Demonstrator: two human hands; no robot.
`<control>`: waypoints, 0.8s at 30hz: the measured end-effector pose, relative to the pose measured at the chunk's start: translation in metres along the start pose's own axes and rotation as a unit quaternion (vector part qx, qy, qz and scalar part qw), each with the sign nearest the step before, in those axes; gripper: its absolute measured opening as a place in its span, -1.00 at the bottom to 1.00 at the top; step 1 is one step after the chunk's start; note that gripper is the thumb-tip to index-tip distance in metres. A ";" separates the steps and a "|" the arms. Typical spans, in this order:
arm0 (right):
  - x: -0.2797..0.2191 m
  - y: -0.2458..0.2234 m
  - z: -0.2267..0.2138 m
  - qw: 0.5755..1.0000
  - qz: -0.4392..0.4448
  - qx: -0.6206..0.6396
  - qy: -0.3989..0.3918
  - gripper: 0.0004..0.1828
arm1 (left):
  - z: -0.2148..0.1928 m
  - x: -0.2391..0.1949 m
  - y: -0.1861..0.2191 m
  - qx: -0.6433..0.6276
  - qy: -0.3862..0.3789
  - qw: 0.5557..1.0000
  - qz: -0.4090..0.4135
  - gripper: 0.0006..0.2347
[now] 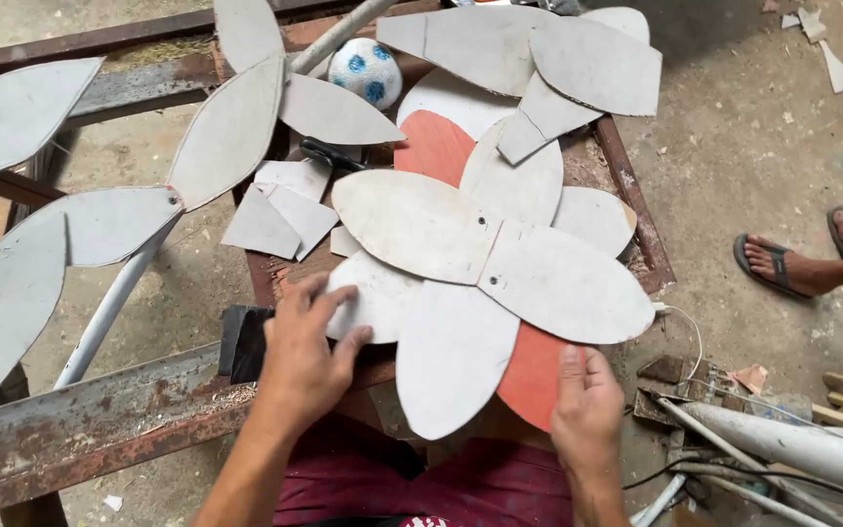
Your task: Inspecting and arranging petal-shaped metal pieces to assemble a decorative flower-like object.
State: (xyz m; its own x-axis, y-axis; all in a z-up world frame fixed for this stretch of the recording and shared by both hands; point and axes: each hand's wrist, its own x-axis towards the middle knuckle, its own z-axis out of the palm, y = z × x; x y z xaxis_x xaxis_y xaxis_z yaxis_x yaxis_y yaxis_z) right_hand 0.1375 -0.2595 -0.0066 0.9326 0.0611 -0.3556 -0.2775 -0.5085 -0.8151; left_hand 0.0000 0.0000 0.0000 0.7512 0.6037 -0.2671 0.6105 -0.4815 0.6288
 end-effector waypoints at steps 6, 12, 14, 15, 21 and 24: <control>0.054 -0.006 -0.032 0.998 -0.020 -0.028 -0.046 -0.67 | 0.011 -0.009 0.019 0.038 -0.036 0.996 -0.069 -0.44; 0.130 0.021 -0.059 0.975 -0.119 0.049 -0.183 -0.70 | 0.065 -0.057 0.013 0.047 0.048 0.995 0.072 -0.42; 0.094 -0.003 -0.054 0.987 -0.075 0.006 -0.140 -0.68 | 0.067 -0.049 0.001 0.052 0.038 0.996 0.059 -0.41; 0.076 -0.014 -0.049 0.994 -0.029 -0.031 -0.100 -0.65 | 0.067 -0.044 -0.007 0.063 0.028 0.997 0.044 -0.41; 0.001 0.040 0.009 0.998 -0.060 -0.012 0.026 -0.66 | 0.002 0.007 -0.010 0.073 0.023 0.996 0.035 -0.58; -0.022 0.043 0.036 0.996 -0.043 0.034 0.064 -0.66 | 0.005 0.035 -0.015 0.083 0.061 0.994 0.043 -0.55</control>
State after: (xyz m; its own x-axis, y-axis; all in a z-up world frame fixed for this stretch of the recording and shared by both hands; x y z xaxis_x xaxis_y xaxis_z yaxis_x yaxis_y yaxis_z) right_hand 0.0962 -0.2519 -0.0507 0.9743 -0.0110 -0.2252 -0.2064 -0.4461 -0.8709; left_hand 0.0182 0.0250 -0.0227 0.7722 0.6237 -0.1209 0.5864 -0.6264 0.5136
